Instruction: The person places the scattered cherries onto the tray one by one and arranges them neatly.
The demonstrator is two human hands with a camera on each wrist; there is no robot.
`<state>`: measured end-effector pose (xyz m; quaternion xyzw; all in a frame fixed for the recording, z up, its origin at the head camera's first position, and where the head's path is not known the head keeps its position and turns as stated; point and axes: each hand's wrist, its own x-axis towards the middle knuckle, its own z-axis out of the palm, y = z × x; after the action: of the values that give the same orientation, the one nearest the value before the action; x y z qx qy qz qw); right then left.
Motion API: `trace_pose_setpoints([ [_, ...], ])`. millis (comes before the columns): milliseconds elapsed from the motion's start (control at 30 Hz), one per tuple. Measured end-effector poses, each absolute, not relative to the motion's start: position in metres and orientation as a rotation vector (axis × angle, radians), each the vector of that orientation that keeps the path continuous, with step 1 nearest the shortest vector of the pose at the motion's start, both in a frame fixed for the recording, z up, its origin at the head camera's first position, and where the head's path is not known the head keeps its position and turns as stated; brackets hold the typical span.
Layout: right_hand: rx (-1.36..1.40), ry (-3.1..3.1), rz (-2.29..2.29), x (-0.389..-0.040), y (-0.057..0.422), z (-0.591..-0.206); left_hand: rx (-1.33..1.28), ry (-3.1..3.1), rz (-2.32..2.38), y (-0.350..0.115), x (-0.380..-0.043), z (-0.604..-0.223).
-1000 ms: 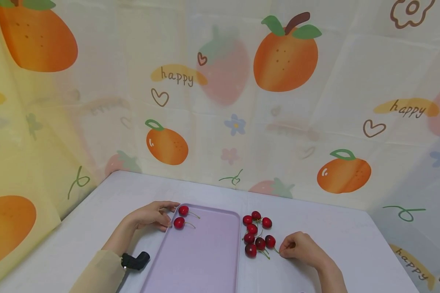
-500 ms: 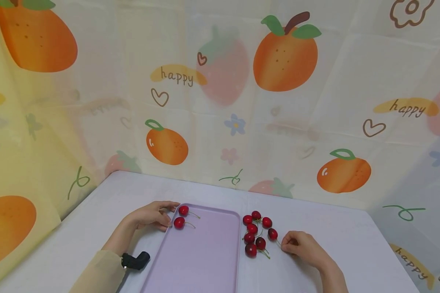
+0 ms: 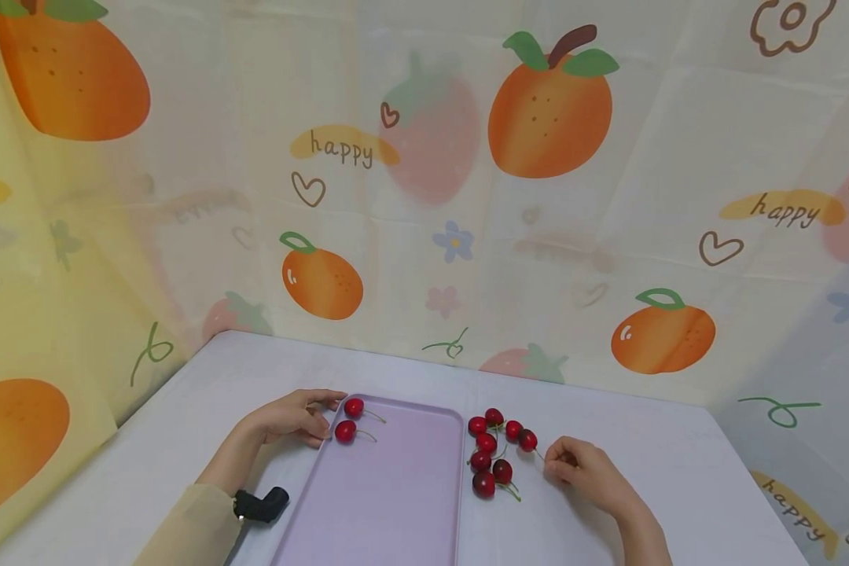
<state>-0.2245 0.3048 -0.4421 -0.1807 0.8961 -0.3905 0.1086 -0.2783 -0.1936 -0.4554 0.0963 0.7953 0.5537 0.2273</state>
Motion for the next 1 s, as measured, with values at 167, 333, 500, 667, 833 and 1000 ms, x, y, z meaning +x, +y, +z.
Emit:
trace_pose_setpoints([
  [167, -0.555, 2.642, -1.17, -0.224, 0.3, -0.438, 0.265, 2.193, 1.521, -0.193, -0.278, -0.455],
  [333, -0.589, 2.661, -1.182, -0.224, 0.296, -0.435, 0.267, 2.196, 1.518, -0.193, -0.277, -0.454],
  [500, -0.647, 2.674, -1.188, -0.224, 0.29, -0.43, 0.268, 2.186, 1.526, -0.193, -0.278, -0.455],
  [667, -0.649, 2.659, -1.199, -0.222, 0.28, -0.422, 0.264, 2.174, 1.542, -0.193, -0.28, -0.457],
  [833, -0.669, 2.66, -1.213, -0.22, 0.271, -0.416, 0.254, 2.179, 1.54, -0.193, -0.28, -0.458],
  [1000, -0.668, 2.66, -1.227, -0.22, 0.259, -0.408, 0.252, 2.187, 1.528, -0.193, -0.279, -0.457],
])
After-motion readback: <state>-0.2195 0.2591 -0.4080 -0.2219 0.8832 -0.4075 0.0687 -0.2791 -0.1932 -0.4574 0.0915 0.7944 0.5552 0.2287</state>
